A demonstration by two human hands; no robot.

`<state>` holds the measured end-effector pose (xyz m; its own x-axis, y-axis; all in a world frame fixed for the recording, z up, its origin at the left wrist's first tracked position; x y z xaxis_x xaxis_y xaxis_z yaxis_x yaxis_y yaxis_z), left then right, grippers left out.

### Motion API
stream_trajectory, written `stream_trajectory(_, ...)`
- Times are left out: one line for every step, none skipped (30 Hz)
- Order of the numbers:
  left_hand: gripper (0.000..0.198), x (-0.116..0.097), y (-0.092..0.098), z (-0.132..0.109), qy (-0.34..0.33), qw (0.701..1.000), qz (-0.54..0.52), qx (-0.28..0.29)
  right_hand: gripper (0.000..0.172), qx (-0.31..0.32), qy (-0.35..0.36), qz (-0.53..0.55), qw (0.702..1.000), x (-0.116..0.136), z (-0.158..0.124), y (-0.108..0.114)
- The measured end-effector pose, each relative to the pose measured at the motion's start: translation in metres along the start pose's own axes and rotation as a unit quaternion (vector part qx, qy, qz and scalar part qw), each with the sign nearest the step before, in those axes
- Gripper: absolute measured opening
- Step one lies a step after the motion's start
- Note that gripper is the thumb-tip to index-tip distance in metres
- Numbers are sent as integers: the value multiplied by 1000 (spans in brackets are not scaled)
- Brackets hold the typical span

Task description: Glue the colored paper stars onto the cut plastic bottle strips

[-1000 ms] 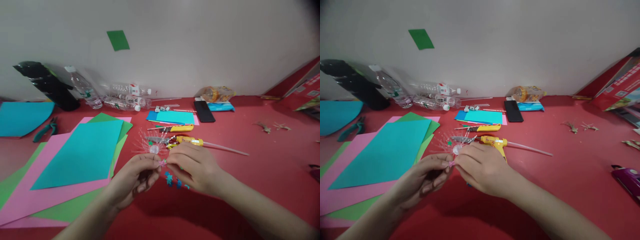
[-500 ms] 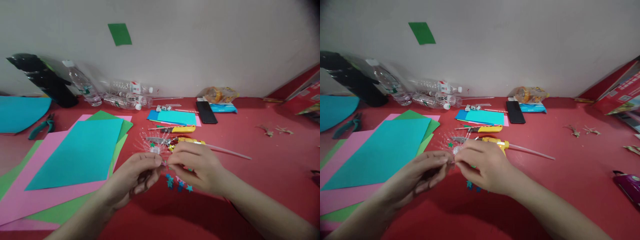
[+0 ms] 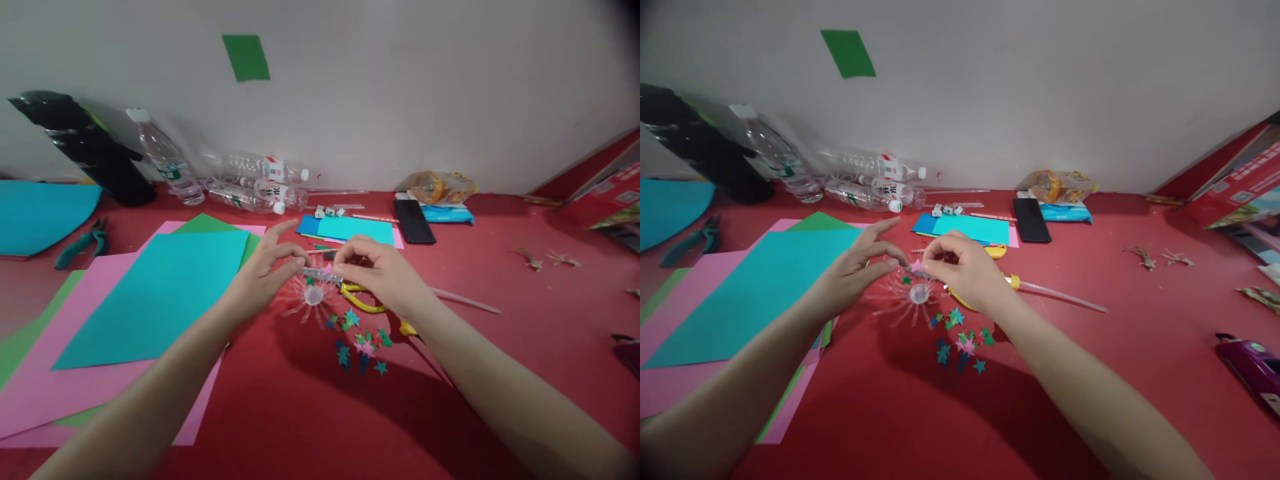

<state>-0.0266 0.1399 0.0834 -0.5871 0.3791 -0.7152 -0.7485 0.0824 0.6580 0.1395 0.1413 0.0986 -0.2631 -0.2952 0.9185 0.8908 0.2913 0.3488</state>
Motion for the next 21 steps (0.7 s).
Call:
stream_trajectory(16, -2, -2, -1, 2, 1000, 4, 10, 10, 1, 9, -1, 1000, 1, 3, 1)
stream_trajectory(13, -4, -5, -2, 5, 1000, 11, 18, 10, 6, 17, -2, 1000, 3, 6, 1)
stream_trajectory(12, -5, -7, -3, 8, 999, 22, 23, 11, 15, 25, -6, 1000, 4, 8, 1)
stream_trajectory(12, -7, -8, -5, 7, 999, 36, 20, 11, 26, 33, -15, 999, 6, 11, 1)
stream_trajectory(13, -8, -9, -7, 4, 999, 50, 10, 12, 38, 41, -28, 998, 8, 12, 0)
stream_trajectory(11, -10, -10, -9, -1, 998, 64, -4, 12, 51, 48, -41, 997, 9, 13, -2)
stream_trajectory(8, -12, -10, -11, -6, 997, 74, -17, 13, 62, 52, -52, 995, 8, 13, -3)
stream_trajectory(6, -13, -11, -12, -10, 996, 80, -26, 12, 72, 51, -60, 994, 7, 12, -5)
stream_trajectory(5, -14, -12, -14, -12, 996, 82, -31, 11, 80, 46, -65, 994, 4, 11, -7)
stream_trajectory(6, -14, -13, -15, -14, 996, 81, -32, 10, 84, 39, -67, 993, 1, 10, -8)
stream_trajectory(8, -15, -14, -16, -19, 996, 81, -33, 9, 86, 31, -66, 994, -3, 9, -8)
stream_trajectory(10, -15, -15, -17, -25, 996, 83, -34, 8, 85, 24, -64, 994, -7, 7, -9)
stream_trajectory(13, -16, -16, -18, -32, 995, 88, -36, 8, 83, 17, -62, 995, -10, 6, -9)
stream_trajectory(15, -17, -16, -20, -39, 994, 94, -38, 7, 80, 12, -59, 995, -13, 5, -9)
stream_trajectory(18, -18, -16, -21, -45, 993, 102, -43, 7, 77, 8, -57, 995, -15, 3, -9)
stream_trajectory(20, -20, -16, -23, -52, 992, 109, -48, 8, 74, 5, -54, 996, -16, 2, -9)
stream_trajectory(22, -22, -16, -25, -60, 990, 116, -54, 8, 71, 2, -52, 996, -17, 1, -8)
stream_trajectory(24, -24, -15, -27, -68, 988, 123, -60, 9, 67, 1, -51, 996, -17, 0, -8)
stream_trajectory(25, -26, -16, -29, -76, 986, 131, -64, 10, 63, 0, -50, 997, -17, -2, -7)
stream_trajectory(27, -29, -16, -31, -81, 985, 141, -64, 10, 59, -2, -49, 997, -18, -3, -7)
stream_trajectory(29, -31, -18, -33, -86, 983, 152, -62, 10, 54, -4, -48, 997, -18, -4, -6)
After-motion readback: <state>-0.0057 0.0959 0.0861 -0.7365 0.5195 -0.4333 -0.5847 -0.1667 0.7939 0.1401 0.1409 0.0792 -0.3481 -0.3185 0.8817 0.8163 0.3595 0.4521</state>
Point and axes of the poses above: each hand's wrist, its own z-axis towards the middle knuckle, its own y-axis out of the back of the hand, x = y × z, the point moved 7 cm from there along z, towards the middle knuckle
